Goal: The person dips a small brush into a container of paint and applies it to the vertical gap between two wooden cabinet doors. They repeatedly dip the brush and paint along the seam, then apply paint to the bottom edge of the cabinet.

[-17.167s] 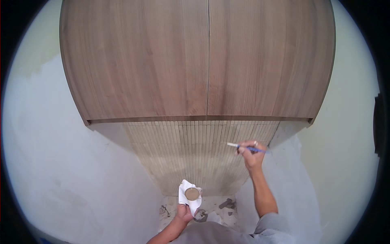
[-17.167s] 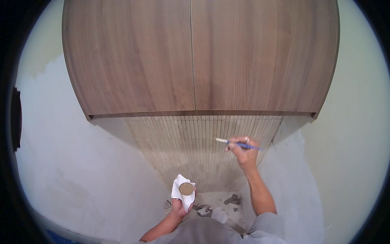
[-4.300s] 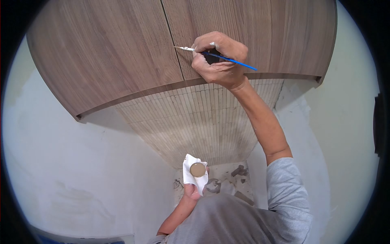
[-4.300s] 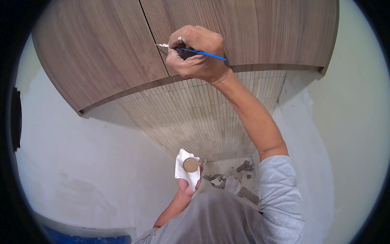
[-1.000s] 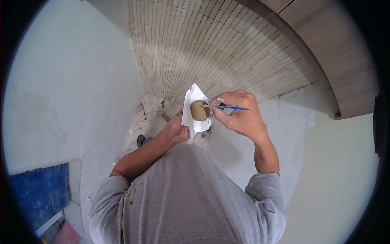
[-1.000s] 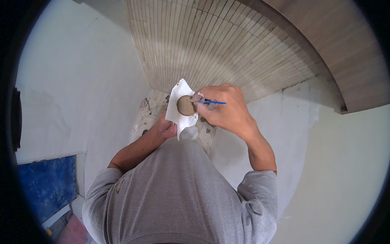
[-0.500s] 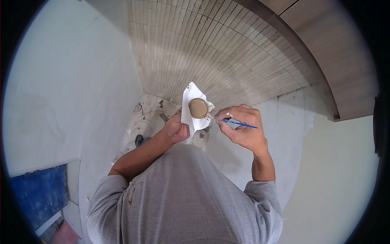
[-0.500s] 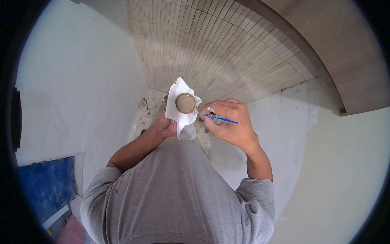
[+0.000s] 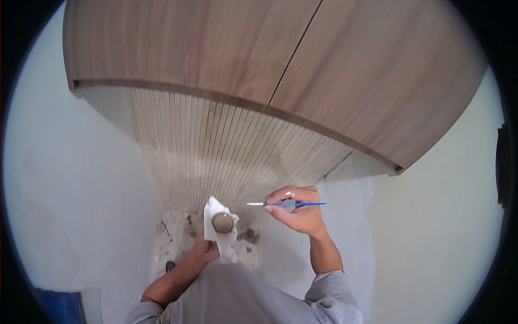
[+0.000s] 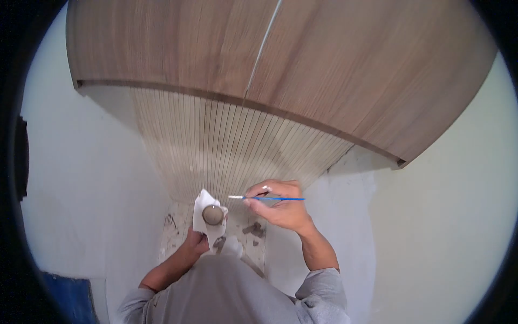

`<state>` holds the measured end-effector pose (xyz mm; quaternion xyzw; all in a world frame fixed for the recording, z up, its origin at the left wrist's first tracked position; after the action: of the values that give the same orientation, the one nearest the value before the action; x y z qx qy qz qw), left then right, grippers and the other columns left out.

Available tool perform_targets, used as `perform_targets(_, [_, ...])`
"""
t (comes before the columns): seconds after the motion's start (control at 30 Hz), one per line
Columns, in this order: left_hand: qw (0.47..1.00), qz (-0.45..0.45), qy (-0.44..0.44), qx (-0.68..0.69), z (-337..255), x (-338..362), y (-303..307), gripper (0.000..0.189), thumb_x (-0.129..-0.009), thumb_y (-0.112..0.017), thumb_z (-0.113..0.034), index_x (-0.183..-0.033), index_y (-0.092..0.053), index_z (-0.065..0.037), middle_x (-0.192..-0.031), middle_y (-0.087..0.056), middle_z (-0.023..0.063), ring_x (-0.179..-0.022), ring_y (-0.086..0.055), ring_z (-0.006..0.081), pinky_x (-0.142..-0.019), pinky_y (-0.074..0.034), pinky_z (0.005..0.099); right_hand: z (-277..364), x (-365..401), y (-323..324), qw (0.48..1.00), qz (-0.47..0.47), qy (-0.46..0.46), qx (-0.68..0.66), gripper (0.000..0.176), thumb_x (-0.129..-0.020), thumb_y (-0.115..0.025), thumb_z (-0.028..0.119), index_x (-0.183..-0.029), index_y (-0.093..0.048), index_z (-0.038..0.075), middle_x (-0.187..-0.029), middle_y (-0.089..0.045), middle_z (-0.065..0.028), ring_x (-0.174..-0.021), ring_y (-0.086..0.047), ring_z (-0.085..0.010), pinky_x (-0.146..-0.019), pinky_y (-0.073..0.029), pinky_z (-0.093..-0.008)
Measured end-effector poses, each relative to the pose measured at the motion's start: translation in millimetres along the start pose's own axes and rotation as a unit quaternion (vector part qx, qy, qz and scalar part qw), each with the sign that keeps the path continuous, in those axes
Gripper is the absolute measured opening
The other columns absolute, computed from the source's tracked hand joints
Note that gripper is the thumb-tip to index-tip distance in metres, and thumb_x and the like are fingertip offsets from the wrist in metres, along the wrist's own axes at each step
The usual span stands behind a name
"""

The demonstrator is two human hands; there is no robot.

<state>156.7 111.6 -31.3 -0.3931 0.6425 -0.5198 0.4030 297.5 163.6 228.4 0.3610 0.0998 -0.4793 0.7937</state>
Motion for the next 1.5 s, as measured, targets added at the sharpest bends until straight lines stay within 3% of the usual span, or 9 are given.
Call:
perform_targets(0.13, [0.998,-0.059,0.001,-0.001,1,5,11,0.048,-0.102,-0.049,-0.044,-0.138,-0.053,-0.012,-0.13,-0.061,0.015,-0.118,-0.063,0.0292,-0.095,-0.057,0.0413,48,-37,43,0.981,-0.099,0.164,0.029,0.008,-0.075,-0.078,-0.002,-0.076,-0.07,0.0,-0.075,-0.072,-0.0139,-0.071,-0.073,-0.0206,-0.063,-0.057,-0.0302])
perform_targets(0.23, [0.997,-0.054,-0.018,-0.05,-4,7,8,0.047,-0.102,-0.049,-0.043,-0.137,-0.053,-0.013,-0.13,-0.062,0.0138,-0.118,-0.063,0.0288,-0.096,-0.056,0.0409,85,-64,74,0.939,-0.164,0.291,0.08,0.01,-0.074,-0.074,-0.005,-0.081,-0.068,0.0,-0.079,-0.073,-0.0141,-0.073,-0.073,-0.0206,-0.064,-0.059,-0.0309])
perform_targets(0.4, [1.0,-0.017,-0.02,0.017,-5,4,-2,0.046,-0.103,-0.046,-0.047,-0.133,-0.057,-0.013,-0.129,-0.064,0.0119,-0.114,-0.065,0.0284,-0.093,-0.059,0.0415,122,-111,118,0.88,-0.252,0.391,0.099,0.014,-0.074,-0.069,-0.005,-0.085,-0.068,0.003,-0.083,-0.073,-0.0111,-0.075,-0.073,-0.0169,-0.066,-0.06,-0.0289])
perform_targets(0.43, [0.998,0.018,-0.026,0.059,-6,3,-4,0.047,-0.104,-0.045,-0.038,-0.142,-0.048,-0.011,-0.135,-0.058,0.0168,-0.122,-0.06,0.0312,-0.1,-0.053,0.0436,127,-120,124,0.87,-0.266,0.405,0.095,0.014,-0.075,-0.068,-0.004,-0.086,-0.068,0.003,-0.083,-0.073,-0.0105,-0.075,-0.072,-0.0159,-0.066,-0.059,-0.0286])
perform_targets(0.47, [0.998,-0.022,-0.037,0.038,-7,1,2,0.046,-0.104,-0.045,-0.042,-0.138,-0.051,-0.011,-0.131,-0.061,0.0153,-0.117,-0.062,0.0304,-0.095,-0.056,0.0424,133,-129,129,0.86,-0.279,0.419,0.09,0.014,-0.075,-0.067,-0.004,-0.086,-0.068,0.003,-0.084,-0.073,-0.0099,-0.074,-0.071,-0.0148,-0.066,-0.059,-0.0282])
perform_targets(0.57, [0.989,-0.135,-0.067,-0.007,-8,2,-2,0.047,-0.103,-0.045,-0.05,-0.129,-0.059,-0.013,-0.117,-0.069,0.0119,-0.104,-0.069,0.0288,-0.084,-0.061,0.04,148,-154,140,0.844,-0.311,0.427,0.089,0.011,-0.076,-0.068,-0.003,-0.086,-0.067,0.003,-0.083,-0.072,-0.0082,-0.072,-0.069,-0.0129,-0.066,-0.058,-0.0272])
perform_targets(0.83, [0.992,-0.102,-0.066,-0.024,-9,-3,16,0.051,-0.103,-0.043,-0.053,-0.128,-0.059,-0.011,-0.121,-0.066,0.0126,-0.106,-0.066,0.0293,-0.088,-0.059,0.0404,157,-175,133,0.795,-0.381,0.466,0.074,0.012,-0.075,-0.066,-0.004,-0.084,-0.064,0.004,-0.08,-0.071,-0.0075,-0.067,-0.066,-0.0102,-0.062,-0.054,-0.024])
perform_targets(1.4, [0.995,-0.091,-0.043,0.023,-6,-13,16,0.053,-0.103,-0.044,-0.051,-0.133,-0.056,-0.009,-0.123,-0.064,0.015,-0.112,-0.064,0.0331,-0.088,-0.06,0.0424,159,-179,128,0.789,-0.389,0.456,0.135,0.012,-0.077,-0.07,-0.002,-0.086,-0.067,0.005,-0.082,-0.073,-0.0066,-0.068,-0.067,-0.0094,-0.06,-0.055,-0.0236])
perform_targets(1.5, [0.998,-0.052,-0.039,0.023,-7,-14,19,0.052,-0.103,-0.045,-0.05,-0.133,-0.056,-0.01,-0.126,-0.064,0.0146,-0.114,-0.064,0.0338,-0.092,-0.058,0.0439,160,-179,127,0.786,-0.394,0.455,0.14,0.011,-0.077,-0.07,-0.002,-0.084,-0.067,0.005,-0.081,-0.073,-0.0067,-0.066,-0.067,-0.0093,-0.06,-0.054,-0.0235])
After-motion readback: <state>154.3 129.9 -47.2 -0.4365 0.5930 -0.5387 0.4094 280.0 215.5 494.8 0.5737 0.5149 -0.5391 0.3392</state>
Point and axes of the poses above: each hand's wrist, its own x-axis away from the middle knuckle, its own y-axis out of the back of the hand, z = x × y, the point moved 7 cm from there along -x, towards the middle knuckle
